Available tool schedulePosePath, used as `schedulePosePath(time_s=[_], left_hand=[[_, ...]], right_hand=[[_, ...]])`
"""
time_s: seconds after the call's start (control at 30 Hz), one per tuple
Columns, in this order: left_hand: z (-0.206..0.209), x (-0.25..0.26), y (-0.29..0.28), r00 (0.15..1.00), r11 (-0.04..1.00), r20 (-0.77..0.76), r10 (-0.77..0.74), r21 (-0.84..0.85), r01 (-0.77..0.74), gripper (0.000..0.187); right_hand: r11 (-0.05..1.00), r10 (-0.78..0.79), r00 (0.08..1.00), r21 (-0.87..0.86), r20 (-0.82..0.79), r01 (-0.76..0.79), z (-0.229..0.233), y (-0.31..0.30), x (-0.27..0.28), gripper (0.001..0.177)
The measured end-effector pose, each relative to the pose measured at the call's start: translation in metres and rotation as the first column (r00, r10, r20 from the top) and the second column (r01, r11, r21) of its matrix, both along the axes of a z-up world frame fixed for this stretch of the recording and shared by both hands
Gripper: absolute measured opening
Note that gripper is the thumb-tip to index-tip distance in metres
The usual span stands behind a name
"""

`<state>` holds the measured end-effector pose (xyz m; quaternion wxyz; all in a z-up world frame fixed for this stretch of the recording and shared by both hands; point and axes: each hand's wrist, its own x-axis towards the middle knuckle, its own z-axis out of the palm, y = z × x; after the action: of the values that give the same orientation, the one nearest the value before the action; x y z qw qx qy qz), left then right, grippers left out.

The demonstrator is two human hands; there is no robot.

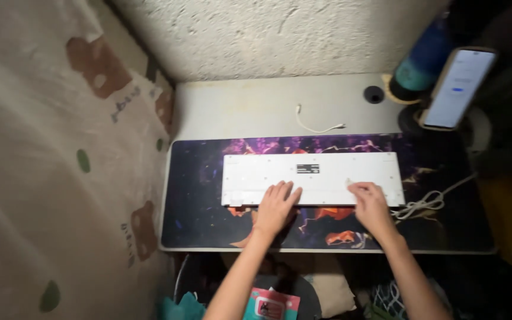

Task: The person wipes a white keyboard with a white wipe, turning it over to clean the underside and then the top surface. They also wipe the attached cable and place the wipe on a nearby surface.

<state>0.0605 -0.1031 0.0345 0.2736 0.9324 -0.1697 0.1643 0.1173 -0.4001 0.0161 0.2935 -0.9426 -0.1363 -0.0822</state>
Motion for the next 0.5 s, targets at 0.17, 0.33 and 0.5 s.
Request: schedulePosePath(time_s=[0.17, 0.33, 0.5], left_hand=[[-0.036, 0.012, 0.005, 0.991, 0.97, 0.101, -0.089, 0.236, 0.063, 0.051], [0.004, 0.011, 0.004, 0.989, 0.973, 0.134, -0.065, 0.228, 0.033, 0.046], [0.057, 0.024, 0.009, 0.995, 0.998, -0.093, -0.038, -0.06, 0.032, 0.036]], right_hand=[[0.966, 0.193, 0.98, -0.185, 0.045, -0.181, 0.06, 0.018, -0.018, 0.061], [0.955, 0.195, 0.979, -0.238, 0.05, -0.178, 0.052, 0.003, 0.007, 0.059], [0.938, 0.174, 0.924, -0.228, -0.34, -0.26, 0.117, 0.0, 0.063, 0.052]])
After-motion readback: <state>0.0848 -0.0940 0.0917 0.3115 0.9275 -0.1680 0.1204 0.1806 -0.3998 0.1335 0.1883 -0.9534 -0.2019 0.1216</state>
